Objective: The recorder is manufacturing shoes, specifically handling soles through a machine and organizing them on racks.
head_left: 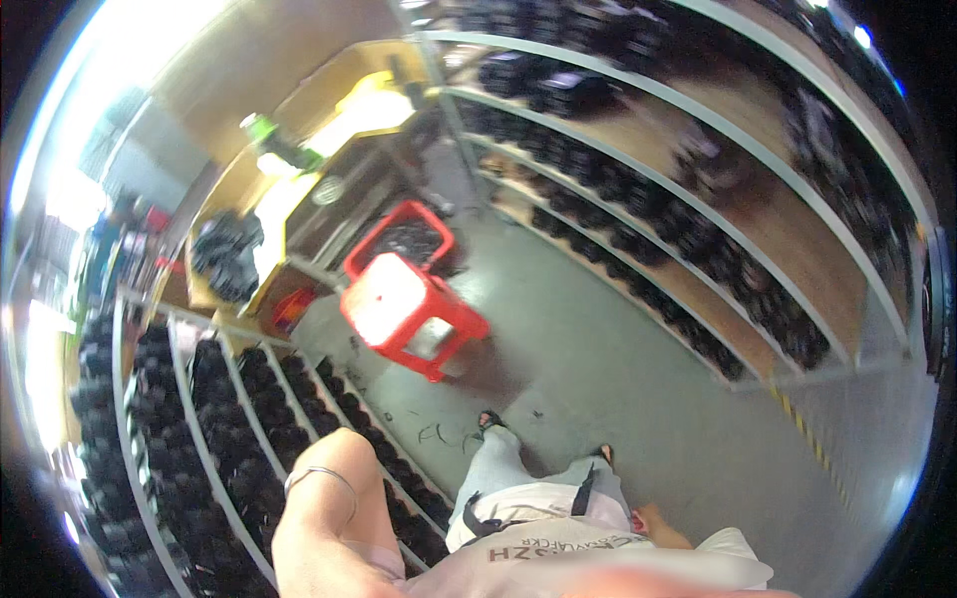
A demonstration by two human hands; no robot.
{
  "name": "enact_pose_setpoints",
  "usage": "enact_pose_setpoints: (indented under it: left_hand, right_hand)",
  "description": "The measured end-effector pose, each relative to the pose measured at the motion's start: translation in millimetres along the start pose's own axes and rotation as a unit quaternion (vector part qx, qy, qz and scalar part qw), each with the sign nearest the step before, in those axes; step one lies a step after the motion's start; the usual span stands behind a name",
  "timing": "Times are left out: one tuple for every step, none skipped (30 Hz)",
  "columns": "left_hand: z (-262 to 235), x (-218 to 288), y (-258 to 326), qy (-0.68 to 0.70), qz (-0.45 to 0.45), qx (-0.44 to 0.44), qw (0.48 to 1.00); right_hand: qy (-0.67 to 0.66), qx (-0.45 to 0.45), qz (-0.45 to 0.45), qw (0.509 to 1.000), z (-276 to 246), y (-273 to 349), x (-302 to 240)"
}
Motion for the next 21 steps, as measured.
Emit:
enact_pose_setpoints:
  left_hand:
    - [-12.4, 16.5, 26.1, -0.054, 0.025, 0.013, 0.998]
    - [-24.8, 34.6, 46.9, -0.080, 0.019, 0.020, 0.996]
    - [-36.9, 45.6, 70.1, -0.108, 0.028, 0.039, 0.993]
    - [-46.5, 63.6, 85.3, -0.147, 0.027, 0.056, 0.987]
    - [-63.8, 73.2, 100.7, -0.146, 0.058, 0.076, 0.985]
    - [-74.6, 85.6, 118.1, -0.153, 0.061, 0.085, 0.983]
    - [-83.6, 99.0, 134.9, -0.207, 0.047, 0.107, 0.971]
    - [-98.5, 105.0, 153.7, -0.249, 0.041, 0.131, 0.959]
    - [-116.2, 103.8, 167.5, -0.250, 0.044, 0.139, 0.957]
    - [-131.1, 102.8, 176.9, -0.300, 0.089, 0.157, 0.937]
    - [-150.1, 93.5, 190.5, -0.335, 0.146, 0.176, 0.914]
    - [-162.4, 86.1, 200.1, -0.336, 0.149, 0.180, 0.912]
    - [-175.1, 81.4, 210.6, -0.358, 0.147, 0.222, 0.895]
    - [-191.0, 75.9, 222.5, -0.382, 0.141, 0.262, 0.875]
    - [-214.6, 60.8, 236.0, -0.383, 0.139, 0.262, 0.875]
    - [-243.0, 44.0, 247.1, -0.369, 0.170, 0.250, 0.879]
    - [-271.2, 24.6, 256.7, -0.354, 0.201, 0.237, 0.882]
    - [-297.8, 8.9, 269.9, -0.360, 0.198, 0.231, 0.882]
    - [-326.0, -10.8, 283.9, -0.266, 0.072, 0.221, 0.936]
    - [-351.1, -37.8, 297.6, -0.166, -0.059, 0.209, 0.962]
    - [-372.2, -70.4, 329.2, -0.088, -0.128, 0.283, 0.946]
  right_hand:
    - [0.021, 0.002, -0.021, 1.000, 7.0, 14.2, -36.1]
    - [-0.014, 0.049, -0.047, 0.998, 19.7, 35.0, -68.0]
    - [-0.056, 0.108, -0.066, 0.990, 19.7, 48.1, -96.2]
    - [-0.034, 0.110, -0.086, 0.990, 31.1, 53.9, -147.6]
    - [-0.006, 0.117, -0.099, 0.988, 48.9, 60.6, -188.5]
    - [0.018, 0.122, -0.109, 0.986, 69.2, 67.1, -227.1]
    - [0.038, 0.107, -0.163, 0.980, 95.3, 79.5, -281.6]
    - [-0.010, 0.085, -0.239, 0.967, 120.4, 92.7, -328.9]
    - [-0.028, 0.087, -0.281, 0.955, 151.6, 114.7, -378.3]
    - [0.003, 0.029, -0.300, 0.954, 188.1, 153.5, -430.4]
    - [0.013, 0.009, -0.343, 0.939, 209.5, 187.7, -474.5]
    - [0.036, -0.006, -0.392, 0.919, 229.3, 203.9, -514.1]
    - [0.060, -0.029, -0.442, 0.895, 254.0, 216.7, -553.8]
    - [0.064, -0.036, -0.445, 0.893, 278.0, 230.3, -591.4]
    - [0.110, -0.051, -0.444, 0.888, 296.3, 241.6, -625.8]
    - [0.155, -0.070, -0.447, 0.878, 317.9, 248.1, -668.1]
    - [0.176, -0.056, -0.477, 0.859, 332.1, 241.9, -716.5]
    - [0.197, -0.044, -0.506, 0.839, 346.7, 235.8, -769.5]
    - [0.212, -0.005, -0.553, 0.806, 357.0, 229.8, -832.7]
    - [0.227, 0.032, -0.597, 0.769, 373.8, 225.2, -903.2]
    - [0.219, 0.077, -0.689, 0.687, 410.4, 249.8, -970.6]
Point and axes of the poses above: each hand's wrist, its own y-axis away from the middle knuckle, its own z-axis out of the palm, x = y × z, the point moved 3 cm from there along -y, towards the middle knuckle, and after that the axes turned 10 degrees about x, right-handed, at the moved point
